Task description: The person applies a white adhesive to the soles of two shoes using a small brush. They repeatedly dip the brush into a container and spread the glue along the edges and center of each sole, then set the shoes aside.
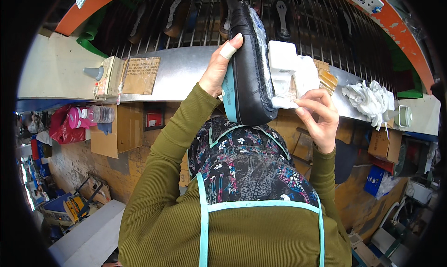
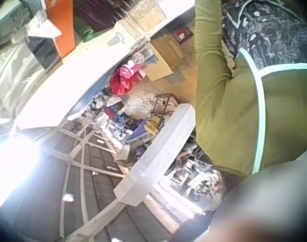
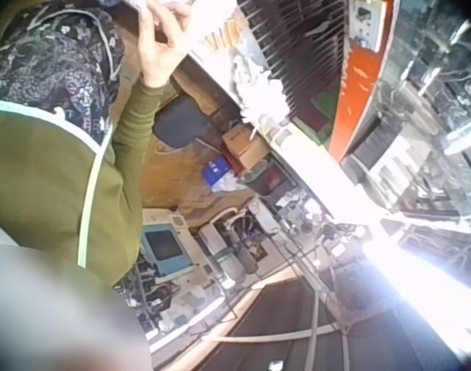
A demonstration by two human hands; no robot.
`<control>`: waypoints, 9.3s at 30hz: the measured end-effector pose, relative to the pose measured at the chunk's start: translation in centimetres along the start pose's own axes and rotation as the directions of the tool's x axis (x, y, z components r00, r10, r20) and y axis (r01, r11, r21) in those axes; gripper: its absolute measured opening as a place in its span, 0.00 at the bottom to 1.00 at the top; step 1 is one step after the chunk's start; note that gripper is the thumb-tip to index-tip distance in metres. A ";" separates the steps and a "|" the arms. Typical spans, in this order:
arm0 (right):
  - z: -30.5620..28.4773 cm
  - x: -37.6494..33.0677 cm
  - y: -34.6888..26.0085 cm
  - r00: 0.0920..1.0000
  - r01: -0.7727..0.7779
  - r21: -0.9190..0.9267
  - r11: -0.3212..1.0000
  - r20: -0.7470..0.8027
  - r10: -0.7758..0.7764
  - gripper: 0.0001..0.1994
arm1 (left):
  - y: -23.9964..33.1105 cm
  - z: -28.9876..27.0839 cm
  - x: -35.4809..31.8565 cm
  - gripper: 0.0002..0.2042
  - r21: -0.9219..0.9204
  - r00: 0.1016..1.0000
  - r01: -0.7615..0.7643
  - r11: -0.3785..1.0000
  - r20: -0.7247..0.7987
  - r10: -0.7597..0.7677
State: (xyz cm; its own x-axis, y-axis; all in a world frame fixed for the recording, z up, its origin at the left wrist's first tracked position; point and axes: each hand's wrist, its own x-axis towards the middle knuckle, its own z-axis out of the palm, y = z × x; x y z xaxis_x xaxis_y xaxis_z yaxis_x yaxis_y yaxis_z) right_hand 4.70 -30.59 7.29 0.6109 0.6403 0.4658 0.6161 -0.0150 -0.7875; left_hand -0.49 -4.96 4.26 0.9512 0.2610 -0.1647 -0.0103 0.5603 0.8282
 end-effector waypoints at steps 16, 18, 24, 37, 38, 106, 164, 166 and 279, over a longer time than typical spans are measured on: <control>-0.2 0.6 -0.4 0.999 0.014 -0.045 0.999 0.049 -0.012 0.09 | -0.1 -0.2 -0.2 0.31 -0.056 0.998 0.063 0.996 0.011 -0.063; -0.1 0.7 -0.6 0.999 0.013 -0.045 0.999 0.051 -0.011 0.09 | -0.1 -0.1 -0.4 0.32 -0.092 0.995 0.102 0.990 0.023 -0.100; 0.1 1.3 -1.1 0.995 0.064 -0.049 0.997 0.074 -0.060 0.09 | -0.2 -0.1 -0.7 0.33 -0.178 0.979 0.199 0.964 0.075 -0.189; 1.2 3.3 -1.1 0.971 0.165 0.057 0.985 0.165 -0.172 0.09 | -0.9 0.0 -2.9 0.32 -0.341 0.933 0.359 0.869 0.164 -0.322; 1.4 3.5 -1.1 0.970 0.165 0.074 0.983 0.166 -0.176 0.09 | -1.1 0.0 -3.2 0.31 -0.355 0.922 0.386 0.852 0.172 -0.346; 3.7 11.4 1.4 0.703 0.150 0.312 0.938 0.633 -0.323 0.08 | -10.1 -1.0 -6.7 0.33 -0.157 0.282 0.915 0.371 0.906 -0.314; 1.5 6.6 2.4 0.919 -0.001 -0.532 0.847 -0.334 -0.209 0.07 | -4.2 -2.5 2.6 0.53 -0.148 0.936 0.005 0.989 0.349 0.048; 0.2 8.7 3.1 0.909 -0.010 -0.545 0.838 -0.354 -0.220 0.06 | -4.8 -2.7 2.6 0.54 -0.166 0.937 0.026 0.986 0.349 0.034; -4.7 -3.3 -3.7 0.980 -0.160 0.659 0.735 0.018 0.198 0.08 | -9.0 5.3 4.0 0.55 -0.441 0.944 0.199 0.875 0.325 -0.051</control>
State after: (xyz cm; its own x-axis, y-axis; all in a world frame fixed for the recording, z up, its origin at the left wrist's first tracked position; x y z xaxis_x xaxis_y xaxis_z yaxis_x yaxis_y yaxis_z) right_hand 2.71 -36.25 10.58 0.7116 0.6383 0.2934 0.0274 0.3921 -0.9195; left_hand 5.08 -13.09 -1.03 0.9990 -0.0380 -0.0236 0.0446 0.8892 0.4554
